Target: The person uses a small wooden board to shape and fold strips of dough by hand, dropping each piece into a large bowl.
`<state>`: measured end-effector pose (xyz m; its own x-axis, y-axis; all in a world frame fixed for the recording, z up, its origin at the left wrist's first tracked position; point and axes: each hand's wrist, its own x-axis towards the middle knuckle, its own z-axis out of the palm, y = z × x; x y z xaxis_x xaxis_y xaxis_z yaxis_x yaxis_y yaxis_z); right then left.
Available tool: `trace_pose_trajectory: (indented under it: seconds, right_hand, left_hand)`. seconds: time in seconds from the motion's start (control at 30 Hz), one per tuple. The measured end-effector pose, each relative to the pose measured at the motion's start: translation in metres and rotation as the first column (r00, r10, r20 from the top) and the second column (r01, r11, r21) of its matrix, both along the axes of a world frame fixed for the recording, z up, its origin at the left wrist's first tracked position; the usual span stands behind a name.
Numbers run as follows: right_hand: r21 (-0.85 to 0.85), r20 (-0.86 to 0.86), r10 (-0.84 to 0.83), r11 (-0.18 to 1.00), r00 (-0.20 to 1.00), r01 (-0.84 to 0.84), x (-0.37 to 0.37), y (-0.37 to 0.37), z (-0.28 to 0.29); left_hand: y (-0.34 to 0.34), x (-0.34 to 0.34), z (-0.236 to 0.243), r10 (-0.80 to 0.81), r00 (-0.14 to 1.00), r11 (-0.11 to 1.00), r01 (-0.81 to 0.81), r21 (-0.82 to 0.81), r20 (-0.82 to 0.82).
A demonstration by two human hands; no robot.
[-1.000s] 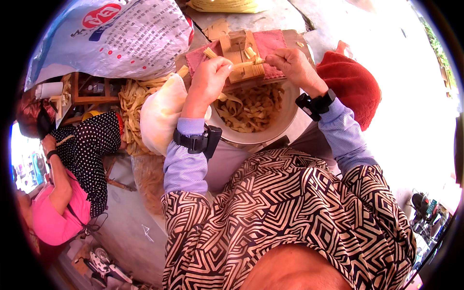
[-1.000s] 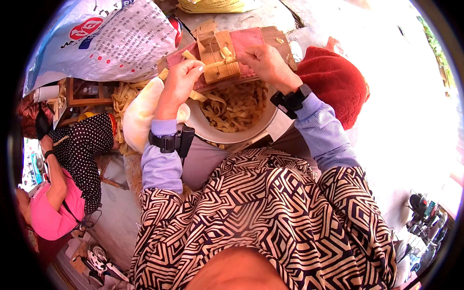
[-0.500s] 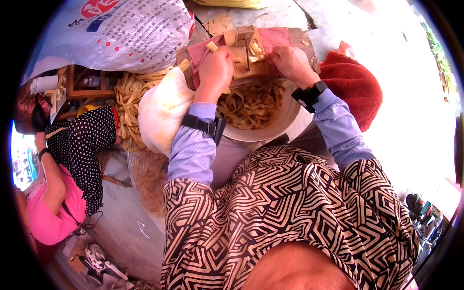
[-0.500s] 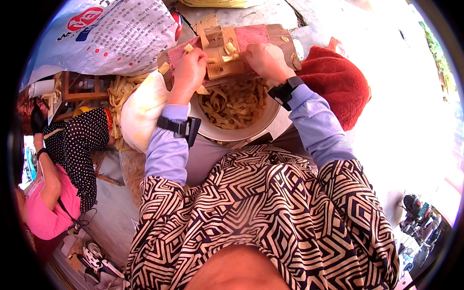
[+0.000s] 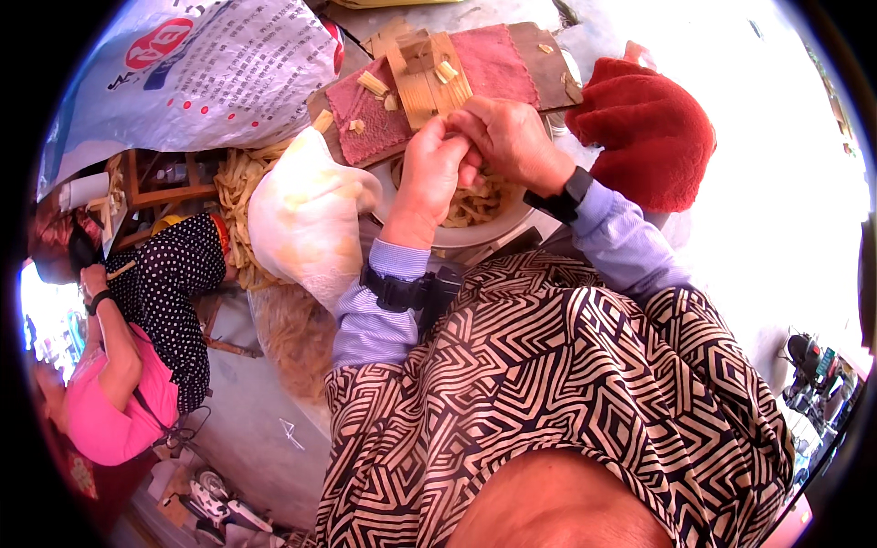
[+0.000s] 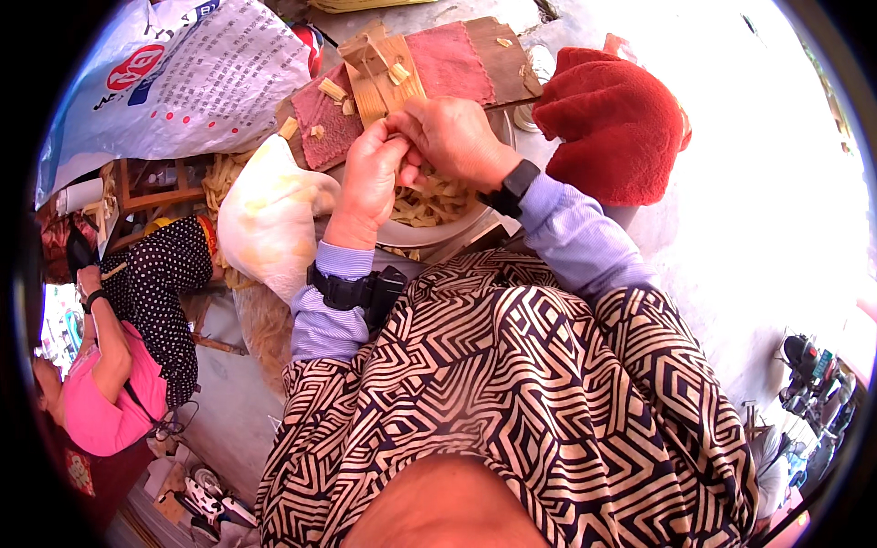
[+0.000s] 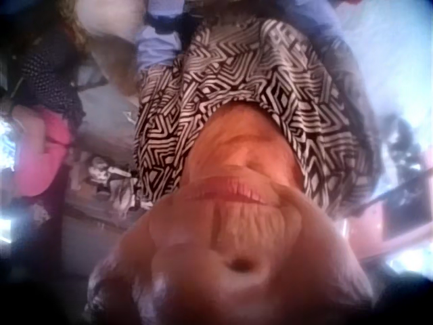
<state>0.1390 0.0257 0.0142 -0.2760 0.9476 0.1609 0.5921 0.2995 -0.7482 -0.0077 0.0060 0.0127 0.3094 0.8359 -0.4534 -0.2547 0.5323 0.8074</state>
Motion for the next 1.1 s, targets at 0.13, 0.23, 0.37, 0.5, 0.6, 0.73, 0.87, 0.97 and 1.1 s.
trace_pose_trajectory:
  seconds: [0.13, 0.23, 0.37, 0.5, 0.6, 0.73, 0.87, 0.97, 1.1]
  right_hand:
    - [0.031, 0.099, -0.098, 0.995, 0.990, 0.096, 0.024, 0.011, -0.001]
    - [-0.320, -0.168, 0.233, 0.906, 0.958, -0.276, 0.030, 0.000, -0.014]
    - [-0.700, -0.638, -0.260, 0.587, 0.725, -0.406, 0.001, -0.022, 0.037]
    - [-0.264, -0.414, -0.189, 0.961, 0.890, 0.081, 0.010, -0.001, -0.014]
    - [-0.011, -0.106, -0.199, 0.980, 0.974, 0.199, 0.009, -0.009, -0.008]
    - [0.112, 0.058, -0.199, 0.975, 0.978, 0.192, 0.010, -0.013, 0.000]
    - [-0.136, 0.041, -0.154, 0.978, 0.987, 0.158, 0.018, -0.011, -0.017]
    - [-0.690, -0.405, -0.310, 0.721, 0.860, -0.065, 0.015, -0.017, -0.029]
    - [-0.582, -0.753, -0.619, 0.471, 0.221, -0.663, 0.009, -0.027, -0.029]
  left_hand:
    - [0.003, -0.020, 0.019, -0.261, 0.937, 0.960, 0.278, 0.044, -0.231]
    - [0.020, -0.038, 0.016, -0.084, 0.911, 0.914, 0.232, 0.334, -0.404]
    - [0.015, -0.012, -0.029, -0.005, 0.978, 0.920, 0.086, 0.381, -0.208]
    - [-0.004, 0.011, 0.003, -0.031, 0.996, 0.999, 0.030, 0.011, 0.087]
    - [-0.008, 0.016, -0.006, -0.012, 0.981, 0.999, 0.018, -0.028, 0.195]
    - [0.003, 0.000, -0.025, -0.164, 0.944, 0.979, 0.191, -0.068, 0.287]
    - [0.005, -0.005, -0.041, -0.008, 0.881, 0.830, 0.270, 0.488, -0.474]
    - [0.000, -0.001, -0.023, 0.397, 0.666, 0.509, 0.414, 0.755, -0.632]
    - [-0.008, 0.002, -0.032, 0.358, 0.739, 0.538, 0.335, 0.773, -0.570]
